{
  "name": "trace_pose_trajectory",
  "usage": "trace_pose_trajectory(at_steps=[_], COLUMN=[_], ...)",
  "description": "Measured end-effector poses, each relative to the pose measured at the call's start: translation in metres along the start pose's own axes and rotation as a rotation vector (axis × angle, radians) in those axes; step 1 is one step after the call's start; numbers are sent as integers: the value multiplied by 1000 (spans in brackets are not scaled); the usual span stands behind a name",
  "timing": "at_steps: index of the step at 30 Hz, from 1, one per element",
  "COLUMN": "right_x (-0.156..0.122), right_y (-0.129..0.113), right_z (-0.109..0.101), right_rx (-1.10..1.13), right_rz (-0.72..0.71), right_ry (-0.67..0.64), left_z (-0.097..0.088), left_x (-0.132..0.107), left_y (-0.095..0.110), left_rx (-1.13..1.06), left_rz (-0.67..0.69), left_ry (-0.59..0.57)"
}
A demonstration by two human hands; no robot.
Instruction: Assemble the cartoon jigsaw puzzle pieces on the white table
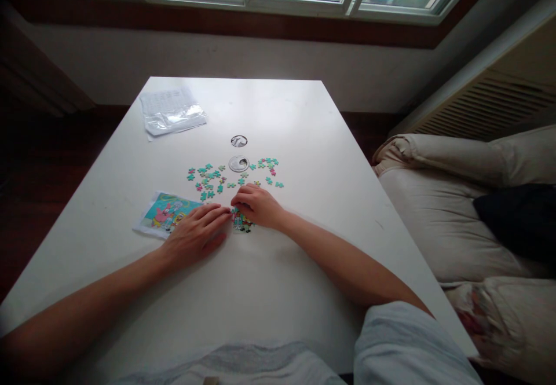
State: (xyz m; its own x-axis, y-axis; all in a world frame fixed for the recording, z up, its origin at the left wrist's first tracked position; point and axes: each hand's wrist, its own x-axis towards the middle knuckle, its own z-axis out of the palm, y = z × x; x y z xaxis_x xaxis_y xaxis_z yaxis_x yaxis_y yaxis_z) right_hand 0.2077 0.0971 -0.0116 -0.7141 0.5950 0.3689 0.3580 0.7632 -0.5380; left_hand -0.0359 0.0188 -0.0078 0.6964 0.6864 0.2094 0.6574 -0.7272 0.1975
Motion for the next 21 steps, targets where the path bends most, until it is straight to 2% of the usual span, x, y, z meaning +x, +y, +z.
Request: trace_pose_trajectory(at_steps=[9,21], right_x=[1,1], right_y=[-1,1], right_z=[0,1], right_rx=[20,23], right_rz=[-1,10], right_ry=[12,10], left_z=[-4,0], left_x=[1,1], left_y=[4,2], left_rx=[-60,-21], left_rz=[-9,11], left_ry=[-9,-8])
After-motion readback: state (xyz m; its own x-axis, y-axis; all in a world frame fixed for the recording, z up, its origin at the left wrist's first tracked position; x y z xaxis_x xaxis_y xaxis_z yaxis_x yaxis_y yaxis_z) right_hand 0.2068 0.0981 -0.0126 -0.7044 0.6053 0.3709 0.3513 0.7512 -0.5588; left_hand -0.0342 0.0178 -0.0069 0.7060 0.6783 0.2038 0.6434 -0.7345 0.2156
